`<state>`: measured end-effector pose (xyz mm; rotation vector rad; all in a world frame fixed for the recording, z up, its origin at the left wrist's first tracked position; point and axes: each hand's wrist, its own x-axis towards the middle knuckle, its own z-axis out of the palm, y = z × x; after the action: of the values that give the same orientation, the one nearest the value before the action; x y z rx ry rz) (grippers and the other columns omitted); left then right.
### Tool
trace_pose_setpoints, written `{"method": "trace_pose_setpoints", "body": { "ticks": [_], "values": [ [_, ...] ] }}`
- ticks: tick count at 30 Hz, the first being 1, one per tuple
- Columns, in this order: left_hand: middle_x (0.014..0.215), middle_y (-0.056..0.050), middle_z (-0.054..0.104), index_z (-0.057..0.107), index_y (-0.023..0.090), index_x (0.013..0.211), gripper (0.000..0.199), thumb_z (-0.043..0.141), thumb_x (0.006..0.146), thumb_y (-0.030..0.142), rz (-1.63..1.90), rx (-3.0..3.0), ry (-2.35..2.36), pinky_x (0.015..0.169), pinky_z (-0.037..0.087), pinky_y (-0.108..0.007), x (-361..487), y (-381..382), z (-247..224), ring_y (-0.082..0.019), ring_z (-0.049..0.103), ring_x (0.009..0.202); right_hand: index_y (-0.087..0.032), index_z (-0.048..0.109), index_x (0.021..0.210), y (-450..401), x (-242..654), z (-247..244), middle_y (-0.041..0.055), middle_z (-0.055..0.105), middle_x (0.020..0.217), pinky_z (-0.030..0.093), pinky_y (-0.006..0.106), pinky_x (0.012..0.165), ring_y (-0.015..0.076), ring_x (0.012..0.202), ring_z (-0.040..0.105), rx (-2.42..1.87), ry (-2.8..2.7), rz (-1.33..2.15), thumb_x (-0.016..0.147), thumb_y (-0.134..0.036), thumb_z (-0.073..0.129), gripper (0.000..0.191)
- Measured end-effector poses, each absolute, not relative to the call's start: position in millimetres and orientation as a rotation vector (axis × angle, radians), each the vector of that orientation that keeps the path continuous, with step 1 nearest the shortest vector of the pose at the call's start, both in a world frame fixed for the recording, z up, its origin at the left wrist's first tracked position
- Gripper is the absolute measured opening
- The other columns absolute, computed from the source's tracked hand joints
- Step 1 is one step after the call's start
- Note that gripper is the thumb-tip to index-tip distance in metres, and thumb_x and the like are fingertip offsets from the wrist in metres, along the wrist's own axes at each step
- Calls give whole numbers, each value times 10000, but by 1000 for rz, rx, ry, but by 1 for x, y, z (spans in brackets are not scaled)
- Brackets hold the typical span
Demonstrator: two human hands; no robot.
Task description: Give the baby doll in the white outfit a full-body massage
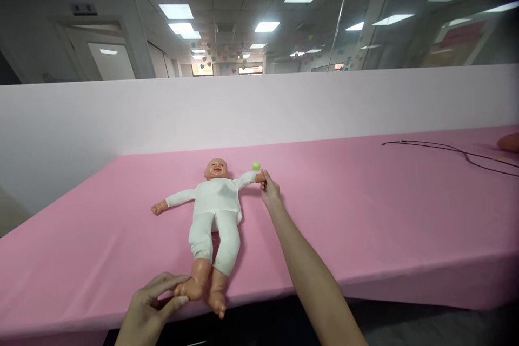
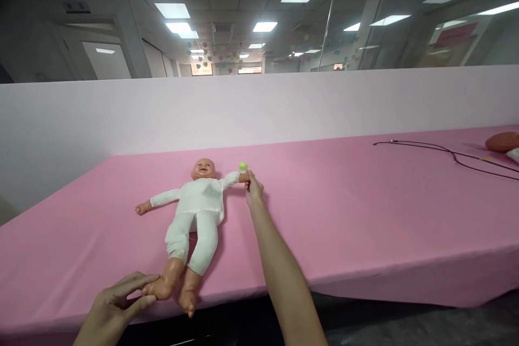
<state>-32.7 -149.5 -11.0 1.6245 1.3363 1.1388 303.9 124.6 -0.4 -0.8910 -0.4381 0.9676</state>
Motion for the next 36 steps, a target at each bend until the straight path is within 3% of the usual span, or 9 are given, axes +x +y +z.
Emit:
{"method": "trace_pose_setpoints", "body": {
  "ticks": [4,7,9,14,23,26,30,36],
  "values": [
    [991,-103,829,882,225,949,419,864,716,572,1277,1572,1389,830,645,-368,-23,-114,18,-336,776,955,-185,712,671,111,280,12,-39,543,575,280,259,453,85,502,353,-793,-904,1101,623,-600,923,468],
    [1121,-112,821,873,226,1003,423,872,723,543,1399,1515,1391,1010,586,-474,-11,-64,37,-384,739,1132,-174,701,610,95,266,20,-35,510,543,267,266,482,91,510,358,-803,-1338,1112,715,-637,862,501],
    [1116,-136,819,869,193,991,481,910,652,532,1446,1460,1327,1057,551,-530,-1,-29,41,-409,727,1159,-168,731,636,88,262,24,-31,523,555,278,268,504,95,523,369,-801,-1532,1102,753,-632,834,489],
    [1106,-173,814,855,140,1018,574,934,593,518,1417,1376,1242,1037,558,-533,8,-2,35,-404,736,1135,-177,708,617,93,263,17,-28,522,555,310,268,521,111,549,399,-818,-1423,1032,742,-641,831,496],
    [878,-95,789,890,241,977,338,834,785,513,1058,1649,1276,745,613,-324,-30,-138,-5,-279,743,848,-219,579,478,120,305,-11,-33,496,467,367,284,518,133,512,451,-1135,-624,746,652,-540,879,472],
    [872,-93,788,891,248,987,335,823,798,516,984,1635,1277,749,617,-321,-40,-148,-9,-274,745,835,-213,629,527,120,312,-7,-45,497,475,379,286,515,128,502,440,-1127,-593,746,644,-509,894,414],
    [941,-94,813,888,245,950,369,863,730,540,1144,1623,1351,761,628,-345,-42,-122,24,-309,759,885,-211,647,584,113,301,12,-42,505,538,354,282,507,113,519,403,-952,-750,863,636,-584,899,453],
    [1089,-124,824,866,187,1025,493,906,649,503,1419,1426,1334,994,585,-484,-8,-35,50,-392,737,1119,-187,715,619,92,266,26,-25,535,548,301,282,507,112,522,403,-900,-1416,1012,724,-651,831,489]
  ]
}}
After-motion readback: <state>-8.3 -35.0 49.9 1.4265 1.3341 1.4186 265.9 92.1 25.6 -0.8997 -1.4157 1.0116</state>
